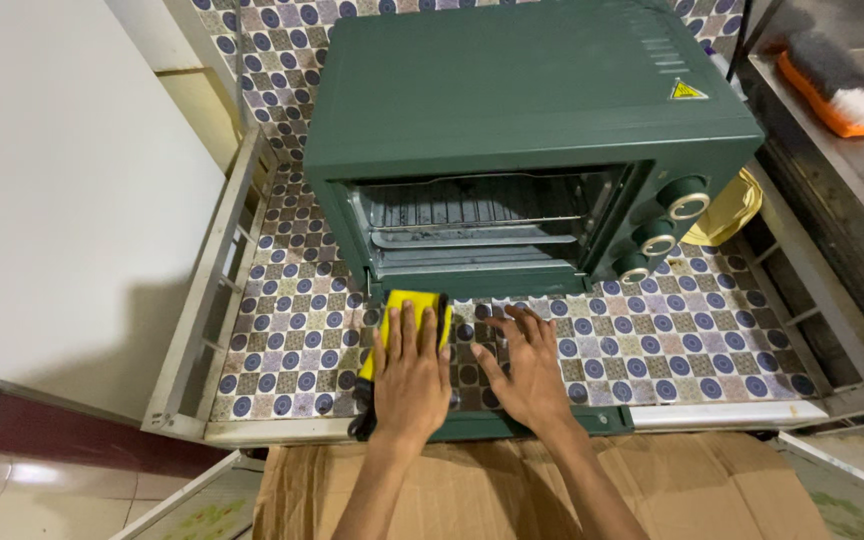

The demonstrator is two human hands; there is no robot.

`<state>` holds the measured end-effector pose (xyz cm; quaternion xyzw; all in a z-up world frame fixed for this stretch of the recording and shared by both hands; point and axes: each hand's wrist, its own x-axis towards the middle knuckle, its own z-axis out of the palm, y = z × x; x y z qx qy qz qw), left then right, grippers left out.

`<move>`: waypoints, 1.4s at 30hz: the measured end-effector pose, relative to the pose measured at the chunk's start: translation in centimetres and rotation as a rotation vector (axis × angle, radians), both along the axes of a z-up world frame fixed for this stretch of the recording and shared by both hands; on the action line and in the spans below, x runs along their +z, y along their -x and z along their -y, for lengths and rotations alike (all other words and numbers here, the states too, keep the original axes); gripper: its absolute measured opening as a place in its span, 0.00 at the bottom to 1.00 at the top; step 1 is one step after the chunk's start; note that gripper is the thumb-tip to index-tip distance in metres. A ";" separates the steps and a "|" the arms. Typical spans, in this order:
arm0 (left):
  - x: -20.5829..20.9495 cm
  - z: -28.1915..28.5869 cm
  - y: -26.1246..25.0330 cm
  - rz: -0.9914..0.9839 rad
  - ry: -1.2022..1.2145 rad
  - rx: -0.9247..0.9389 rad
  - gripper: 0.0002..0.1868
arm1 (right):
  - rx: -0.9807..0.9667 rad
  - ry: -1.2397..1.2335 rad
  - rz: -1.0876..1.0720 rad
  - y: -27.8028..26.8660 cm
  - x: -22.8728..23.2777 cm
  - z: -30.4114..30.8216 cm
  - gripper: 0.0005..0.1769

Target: The person removes a metal tray and a wire rack from a green countertop microwave, then wipes the exterior surfaces with a yellow cloth. The tray and rack are placed back inside, and the person continues wiping the front and top of the microwave.

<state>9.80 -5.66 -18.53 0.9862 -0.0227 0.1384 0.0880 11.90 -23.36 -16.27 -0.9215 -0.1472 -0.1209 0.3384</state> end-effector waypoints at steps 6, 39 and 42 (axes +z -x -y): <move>0.6 -1.2 -5.4 -0.100 0.038 0.111 0.34 | 0.000 -0.012 0.030 -0.1 -0.2 0.0 0.26; 0.9 -0.1 -6.3 -0.094 0.101 0.175 0.32 | 0.013 -0.028 0.057 0.0 0.1 0.0 0.25; 0.6 0.6 -4.1 -0.044 0.109 0.146 0.31 | 0.004 -0.056 0.012 0.1 0.3 0.1 0.24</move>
